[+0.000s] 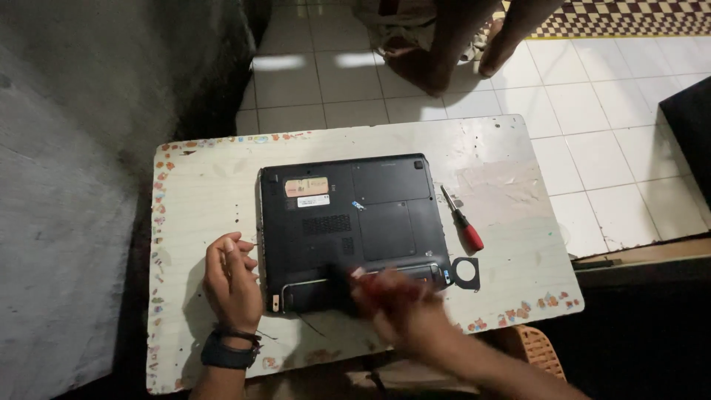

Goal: Cleaning a laptop keyboard with a brush and then unscrewing the back panel for repair.

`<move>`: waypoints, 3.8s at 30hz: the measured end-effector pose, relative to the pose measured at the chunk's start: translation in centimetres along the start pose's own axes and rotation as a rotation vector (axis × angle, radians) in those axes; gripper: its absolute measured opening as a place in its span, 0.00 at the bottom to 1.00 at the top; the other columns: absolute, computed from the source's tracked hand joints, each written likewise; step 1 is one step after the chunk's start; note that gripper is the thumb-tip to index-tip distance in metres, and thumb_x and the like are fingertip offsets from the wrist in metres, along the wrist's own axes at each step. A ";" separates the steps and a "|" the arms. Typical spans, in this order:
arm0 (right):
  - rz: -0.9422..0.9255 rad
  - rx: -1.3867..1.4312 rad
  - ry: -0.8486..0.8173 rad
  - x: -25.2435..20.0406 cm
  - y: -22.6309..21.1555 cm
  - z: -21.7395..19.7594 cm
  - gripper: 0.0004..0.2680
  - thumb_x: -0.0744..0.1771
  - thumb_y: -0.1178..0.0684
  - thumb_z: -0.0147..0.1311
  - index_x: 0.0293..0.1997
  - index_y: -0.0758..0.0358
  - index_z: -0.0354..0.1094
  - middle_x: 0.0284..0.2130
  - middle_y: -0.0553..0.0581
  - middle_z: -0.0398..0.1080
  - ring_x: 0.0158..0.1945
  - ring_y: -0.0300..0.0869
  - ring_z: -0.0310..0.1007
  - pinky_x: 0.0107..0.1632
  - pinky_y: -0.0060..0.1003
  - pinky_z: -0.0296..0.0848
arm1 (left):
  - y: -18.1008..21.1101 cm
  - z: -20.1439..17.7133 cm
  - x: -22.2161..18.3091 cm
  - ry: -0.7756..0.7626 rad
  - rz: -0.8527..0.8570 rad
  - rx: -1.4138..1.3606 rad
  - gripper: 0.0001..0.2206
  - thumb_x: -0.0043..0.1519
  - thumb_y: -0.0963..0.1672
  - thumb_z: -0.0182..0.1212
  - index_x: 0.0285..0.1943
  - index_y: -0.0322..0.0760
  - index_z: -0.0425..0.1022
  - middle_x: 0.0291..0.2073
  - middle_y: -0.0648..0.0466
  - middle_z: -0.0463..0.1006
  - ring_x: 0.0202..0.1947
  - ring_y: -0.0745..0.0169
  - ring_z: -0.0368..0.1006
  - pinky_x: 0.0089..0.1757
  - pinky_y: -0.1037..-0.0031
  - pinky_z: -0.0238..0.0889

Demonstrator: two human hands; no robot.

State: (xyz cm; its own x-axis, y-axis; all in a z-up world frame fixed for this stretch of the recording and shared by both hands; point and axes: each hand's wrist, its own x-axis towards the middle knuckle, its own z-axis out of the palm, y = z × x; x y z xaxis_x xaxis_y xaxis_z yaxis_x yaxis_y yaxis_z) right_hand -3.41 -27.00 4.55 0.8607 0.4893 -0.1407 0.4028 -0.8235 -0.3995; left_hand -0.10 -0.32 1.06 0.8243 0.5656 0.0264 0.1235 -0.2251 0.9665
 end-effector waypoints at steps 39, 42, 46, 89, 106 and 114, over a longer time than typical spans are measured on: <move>-0.472 0.376 0.114 10.3 1.6 -6.6 0.05 0.66 0.49 0.59 0.40 0.56 0.76 0.33 0.61 0.76 0.38 0.59 0.77 0.41 0.50 0.76 | -0.5 -0.3 0.4 -0.029 0.068 0.063 0.18 0.75 0.50 0.42 0.52 0.35 0.74 0.35 0.48 0.80 0.30 0.58 0.74 0.36 0.67 0.68; -0.285 -0.056 0.430 12.1 3.7 -5.8 0.09 0.64 0.46 0.58 0.46 0.50 0.74 0.43 0.59 0.75 0.46 0.60 0.74 0.44 0.52 0.74 | -0.9 -0.2 0.4 -0.015 0.085 0.046 0.17 0.75 0.49 0.42 0.52 0.34 0.74 0.34 0.47 0.80 0.29 0.56 0.75 0.35 0.66 0.69; -0.141 0.195 0.025 9.2 -3.4 -11.4 0.12 0.63 0.47 0.52 0.46 0.55 0.77 0.40 0.65 0.77 0.43 0.59 0.76 0.45 0.52 0.74 | -0.5 0.0 0.5 -0.007 0.051 0.065 0.17 0.75 0.50 0.42 0.52 0.36 0.74 0.34 0.50 0.80 0.30 0.59 0.75 0.36 0.68 0.68; -0.566 -0.005 0.009 6.3 -6.2 -11.8 0.15 0.64 0.59 0.63 0.56 0.52 0.74 0.50 0.59 0.76 0.42 0.50 0.80 0.35 0.41 0.84 | -0.3 -0.3 1.1 0.010 -0.145 -0.148 0.21 0.72 0.54 0.40 0.51 0.39 0.75 0.33 0.58 0.76 0.26 0.73 0.67 0.25 0.81 0.59; -0.310 0.319 -0.250 -1.7 2.7 -14.1 0.10 0.68 0.50 0.53 0.52 0.54 0.73 0.50 0.53 0.77 0.46 0.44 0.83 0.41 0.36 0.80 | -1.8 0.0 0.7 -0.020 -0.068 -0.170 0.20 0.74 0.53 0.42 0.54 0.35 0.72 0.36 0.54 0.74 0.28 0.71 0.66 0.25 0.81 0.57; -0.057 0.122 -0.009 -4.3 3.5 -11.2 0.24 0.66 0.60 0.55 0.70 0.38 0.58 0.37 0.51 0.76 0.21 0.36 0.76 0.21 0.29 0.82 | -2.4 0.1 0.9 -0.038 -0.022 -0.183 0.21 0.75 0.54 0.41 0.55 0.34 0.70 0.37 0.51 0.74 0.27 0.70 0.65 0.25 0.84 0.54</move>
State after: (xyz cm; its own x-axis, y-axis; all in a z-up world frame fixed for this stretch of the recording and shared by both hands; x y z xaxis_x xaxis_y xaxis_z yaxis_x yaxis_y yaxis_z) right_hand -2.21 -35.17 13.92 0.8345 0.5372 -0.1230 0.4092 -0.7535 -0.5146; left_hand 0.39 0.61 -1.26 0.8432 0.5376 -0.0018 0.0424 -0.0632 0.9971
